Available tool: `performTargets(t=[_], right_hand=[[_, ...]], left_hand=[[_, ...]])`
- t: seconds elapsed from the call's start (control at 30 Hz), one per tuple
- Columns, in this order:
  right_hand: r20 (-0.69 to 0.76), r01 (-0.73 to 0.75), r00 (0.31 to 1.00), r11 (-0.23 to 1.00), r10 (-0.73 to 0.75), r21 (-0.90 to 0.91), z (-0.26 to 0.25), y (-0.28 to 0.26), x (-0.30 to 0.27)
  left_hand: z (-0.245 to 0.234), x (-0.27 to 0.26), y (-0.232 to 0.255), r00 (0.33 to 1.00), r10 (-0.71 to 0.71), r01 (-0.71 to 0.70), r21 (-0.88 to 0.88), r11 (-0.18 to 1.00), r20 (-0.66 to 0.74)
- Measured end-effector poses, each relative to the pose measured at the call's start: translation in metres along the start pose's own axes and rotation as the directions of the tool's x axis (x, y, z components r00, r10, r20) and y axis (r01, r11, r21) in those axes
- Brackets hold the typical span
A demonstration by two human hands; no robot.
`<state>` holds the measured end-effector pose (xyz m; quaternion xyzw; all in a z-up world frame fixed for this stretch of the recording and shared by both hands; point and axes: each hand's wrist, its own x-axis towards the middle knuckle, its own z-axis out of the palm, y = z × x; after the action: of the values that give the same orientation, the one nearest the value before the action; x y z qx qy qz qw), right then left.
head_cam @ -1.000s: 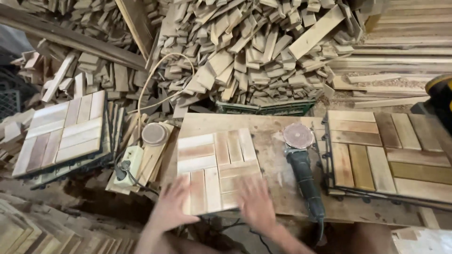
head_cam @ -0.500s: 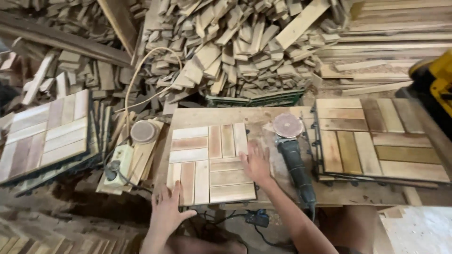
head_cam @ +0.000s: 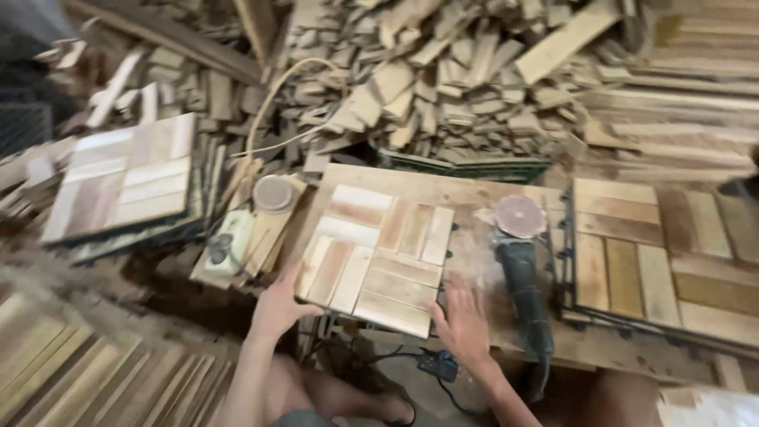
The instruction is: Sanding wooden tiles using an orbital sander and replacing the sanding disc in a workshop environment.
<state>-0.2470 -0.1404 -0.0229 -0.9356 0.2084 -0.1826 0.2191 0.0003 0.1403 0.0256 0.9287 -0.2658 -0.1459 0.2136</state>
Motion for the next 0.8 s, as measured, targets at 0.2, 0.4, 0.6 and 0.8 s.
performTargets(t=[0.2, 0.4, 0.6, 0.8], right_hand=[[0.061, -0.032, 0.997, 0.995, 0.038, -0.096, 0.013, 0.014, 0.001], [-0.021, 0.025, 0.999, 0.996, -0.027, -0.089, 0.014, 0.011, -0.012], [-0.152, 0.147, 0.973, 0.975, -0.173, -0.169, 0.038, -0.002, -0.065], [-0.446, 0.175, 0.845, 0.94, -0.296, -0.293, 0.043, 0.03, -0.037]], left_hand=[[0.019, -0.014, -0.009, 0.994, -0.071, 0.083, -0.156, 0.984, 0.082], [0.063, -0.044, -0.006, 0.981, -0.121, 0.048, -0.418, 0.907, -0.15], [0.113, -0.11, 0.065, 0.809, -0.192, -0.233, -0.602, 0.764, -0.556], [0.132, -0.106, 0.076, 0.818, -0.552, 0.043, -0.939, 0.34, -0.163]])
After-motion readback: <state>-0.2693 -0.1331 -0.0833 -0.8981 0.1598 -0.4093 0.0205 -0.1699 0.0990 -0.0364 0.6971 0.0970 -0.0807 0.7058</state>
